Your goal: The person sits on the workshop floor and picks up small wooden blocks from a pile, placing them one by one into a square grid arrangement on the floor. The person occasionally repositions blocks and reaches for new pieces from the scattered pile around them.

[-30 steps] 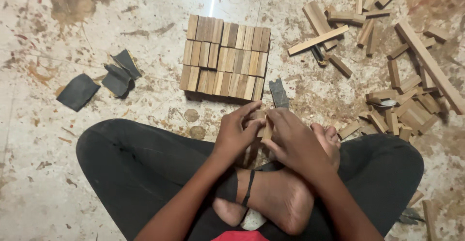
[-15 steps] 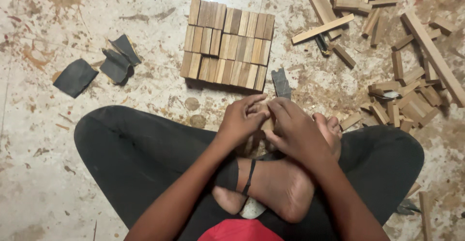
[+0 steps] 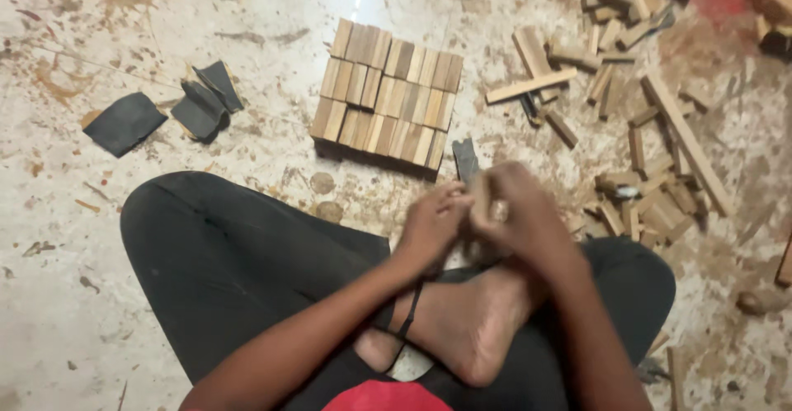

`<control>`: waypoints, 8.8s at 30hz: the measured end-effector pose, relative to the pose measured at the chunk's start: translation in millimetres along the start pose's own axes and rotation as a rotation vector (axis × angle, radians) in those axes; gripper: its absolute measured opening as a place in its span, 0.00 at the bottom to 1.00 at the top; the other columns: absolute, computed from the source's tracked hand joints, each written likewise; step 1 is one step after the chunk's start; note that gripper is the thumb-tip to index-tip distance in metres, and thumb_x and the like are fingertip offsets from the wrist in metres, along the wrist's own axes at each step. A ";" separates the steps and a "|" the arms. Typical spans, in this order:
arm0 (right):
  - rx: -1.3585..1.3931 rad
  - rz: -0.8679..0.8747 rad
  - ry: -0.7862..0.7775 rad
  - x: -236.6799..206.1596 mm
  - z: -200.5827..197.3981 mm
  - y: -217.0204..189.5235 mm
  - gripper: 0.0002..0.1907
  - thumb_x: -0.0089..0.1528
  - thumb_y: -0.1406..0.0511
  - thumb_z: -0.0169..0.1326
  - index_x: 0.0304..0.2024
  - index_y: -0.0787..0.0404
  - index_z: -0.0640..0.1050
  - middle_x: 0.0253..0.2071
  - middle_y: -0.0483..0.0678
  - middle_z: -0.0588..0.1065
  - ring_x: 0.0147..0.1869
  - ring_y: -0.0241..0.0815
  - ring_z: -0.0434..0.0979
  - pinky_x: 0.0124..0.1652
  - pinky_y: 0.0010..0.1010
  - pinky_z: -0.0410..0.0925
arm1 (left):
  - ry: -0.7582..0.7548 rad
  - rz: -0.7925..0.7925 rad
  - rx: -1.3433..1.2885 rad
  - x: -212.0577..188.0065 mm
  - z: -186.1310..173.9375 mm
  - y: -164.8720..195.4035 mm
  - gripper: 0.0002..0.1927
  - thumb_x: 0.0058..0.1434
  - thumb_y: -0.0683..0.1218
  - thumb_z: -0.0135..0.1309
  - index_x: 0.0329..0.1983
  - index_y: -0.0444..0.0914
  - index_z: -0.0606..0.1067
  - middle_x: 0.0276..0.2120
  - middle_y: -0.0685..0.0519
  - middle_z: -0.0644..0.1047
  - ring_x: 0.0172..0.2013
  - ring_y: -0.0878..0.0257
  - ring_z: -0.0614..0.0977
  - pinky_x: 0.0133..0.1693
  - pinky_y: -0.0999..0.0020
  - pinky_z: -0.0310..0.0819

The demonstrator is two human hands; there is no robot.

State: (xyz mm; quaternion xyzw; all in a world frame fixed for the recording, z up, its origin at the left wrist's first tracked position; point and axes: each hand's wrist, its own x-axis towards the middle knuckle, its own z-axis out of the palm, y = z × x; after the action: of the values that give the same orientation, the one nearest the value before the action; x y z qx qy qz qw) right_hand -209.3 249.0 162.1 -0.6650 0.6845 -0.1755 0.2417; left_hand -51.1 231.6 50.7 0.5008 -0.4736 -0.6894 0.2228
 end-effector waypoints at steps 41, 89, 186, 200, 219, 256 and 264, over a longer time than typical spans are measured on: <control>0.097 -0.141 -0.074 106.8 39.1 -45.6 0.27 0.47 0.58 0.74 0.42 0.64 0.78 0.44 0.51 0.74 0.43 0.45 0.77 0.41 0.30 0.75 | -0.885 0.605 0.579 31.5 -111.4 59.9 0.26 0.56 0.61 0.55 0.49 0.41 0.83 0.51 0.51 0.85 0.54 0.59 0.85 0.61 0.66 0.74; -0.115 -0.404 0.148 127.7 121.4 -80.7 0.18 0.54 0.65 0.64 0.42 0.64 0.72 0.44 0.58 0.68 0.44 0.61 0.72 0.43 0.49 0.67 | -0.062 0.353 -0.104 172.2 -208.9 34.8 0.51 0.67 0.68 0.45 0.79 0.31 0.46 0.79 0.38 0.48 0.78 0.48 0.48 0.74 0.59 0.40; 0.319 -0.003 0.315 -50.8 31.6 -27.0 0.14 0.65 0.60 0.60 0.48 0.63 0.80 0.35 0.53 0.75 0.33 0.43 0.76 0.33 0.34 0.68 | -0.657 -0.148 -0.560 -43.4 -48.4 26.1 0.26 0.70 0.54 0.51 0.65 0.36 0.65 0.55 0.46 0.75 0.46 0.58 0.85 0.48 0.62 0.85; 0.130 -0.086 0.242 -58.1 57.9 -22.9 0.14 0.70 0.63 0.57 0.53 0.67 0.78 0.49 0.60 0.74 0.54 0.52 0.75 0.50 0.41 0.69 | -0.495 -0.242 -0.232 -23.7 -39.0 15.7 0.16 0.64 0.44 0.43 0.53 0.34 0.71 0.39 0.48 0.80 0.35 0.60 0.85 0.33 0.68 0.84; -0.171 -0.081 0.204 1.6 40.9 18.2 0.33 0.50 0.63 0.65 0.56 0.68 0.73 0.50 0.63 0.68 0.53 0.65 0.71 0.51 0.49 0.68 | -0.163 0.359 0.372 13.6 -12.1 -8.4 0.16 0.72 0.51 0.50 0.54 0.34 0.74 0.45 0.41 0.79 0.46 0.49 0.81 0.48 0.59 0.75; -0.312 -0.155 -0.134 50.6 55.3 64.6 0.19 0.52 0.64 0.61 0.47 0.56 0.78 0.46 0.61 0.73 0.43 0.64 0.77 0.43 0.49 0.71 | -0.261 0.753 1.320 19.4 21.0 -42.4 0.12 0.52 0.47 0.56 0.38 0.39 0.82 0.45 0.49 0.79 0.51 0.53 0.77 0.46 0.57 0.73; -0.300 -0.098 -0.095 53.6 49.3 61.5 0.20 0.48 0.65 0.62 0.43 0.55 0.76 0.45 0.60 0.71 0.43 0.64 0.77 0.41 0.49 0.71 | -0.294 0.712 1.382 26.4 25.2 -35.5 0.14 0.52 0.49 0.58 0.38 0.38 0.83 0.45 0.46 0.79 0.50 0.51 0.77 0.46 0.52 0.71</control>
State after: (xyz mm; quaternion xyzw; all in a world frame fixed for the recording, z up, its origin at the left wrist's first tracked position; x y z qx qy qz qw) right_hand -232.2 203.0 81.9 -0.7336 0.6577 -0.0513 0.1630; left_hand -78.4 237.8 8.1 0.2477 -0.9510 -0.1852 0.0034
